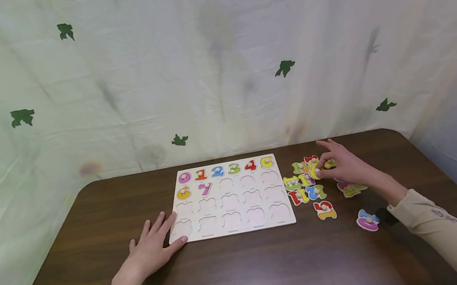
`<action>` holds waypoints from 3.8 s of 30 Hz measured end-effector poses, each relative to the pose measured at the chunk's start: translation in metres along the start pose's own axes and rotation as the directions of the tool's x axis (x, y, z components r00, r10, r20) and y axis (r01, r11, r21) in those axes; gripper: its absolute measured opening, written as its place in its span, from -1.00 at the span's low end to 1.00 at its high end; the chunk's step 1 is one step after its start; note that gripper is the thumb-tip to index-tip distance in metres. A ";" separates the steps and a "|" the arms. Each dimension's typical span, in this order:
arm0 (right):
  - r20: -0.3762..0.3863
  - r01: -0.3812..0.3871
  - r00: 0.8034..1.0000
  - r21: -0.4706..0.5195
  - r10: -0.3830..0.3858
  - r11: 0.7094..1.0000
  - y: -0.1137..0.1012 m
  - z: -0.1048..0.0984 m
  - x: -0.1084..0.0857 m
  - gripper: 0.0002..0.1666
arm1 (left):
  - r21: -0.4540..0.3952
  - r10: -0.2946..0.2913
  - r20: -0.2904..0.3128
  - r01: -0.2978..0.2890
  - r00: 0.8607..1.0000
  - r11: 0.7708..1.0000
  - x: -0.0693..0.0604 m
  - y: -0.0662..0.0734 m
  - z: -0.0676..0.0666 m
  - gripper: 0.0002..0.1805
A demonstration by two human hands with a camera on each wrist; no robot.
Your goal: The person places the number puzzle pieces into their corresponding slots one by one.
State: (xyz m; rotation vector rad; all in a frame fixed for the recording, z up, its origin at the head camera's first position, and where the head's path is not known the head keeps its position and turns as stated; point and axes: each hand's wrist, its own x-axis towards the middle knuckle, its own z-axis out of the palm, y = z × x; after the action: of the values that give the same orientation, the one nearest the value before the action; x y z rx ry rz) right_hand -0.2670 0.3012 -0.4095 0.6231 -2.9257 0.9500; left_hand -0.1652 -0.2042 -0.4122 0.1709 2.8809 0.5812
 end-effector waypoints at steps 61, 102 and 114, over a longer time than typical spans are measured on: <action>0.326 0.304 0.890 0.097 -0.319 0.948 -0.128 0.108 0.149 -0.87 | 0.000 -0.028 -0.017 0.028 0.999 1.000 -0.001 -0.001 0.002 -0.17; 0.293 0.298 0.904 0.089 -0.311 0.950 -0.125 0.062 0.123 -0.79 | -0.004 -0.021 -0.006 0.021 1.000 1.000 -0.003 0.001 0.000 -0.18; 0.191 0.310 0.931 0.034 -0.311 0.950 -0.109 0.020 0.088 -0.85 | 0.007 -0.011 -0.003 0.011 1.000 1.000 -0.001 0.000 0.000 -0.16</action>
State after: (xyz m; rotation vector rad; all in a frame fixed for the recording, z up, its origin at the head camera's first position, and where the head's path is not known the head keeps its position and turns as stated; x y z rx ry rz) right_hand -0.3056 0.1772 -0.3537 1.2007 -2.8545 0.9011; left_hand -0.1638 -0.2042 -0.4121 0.1555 2.8855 0.5694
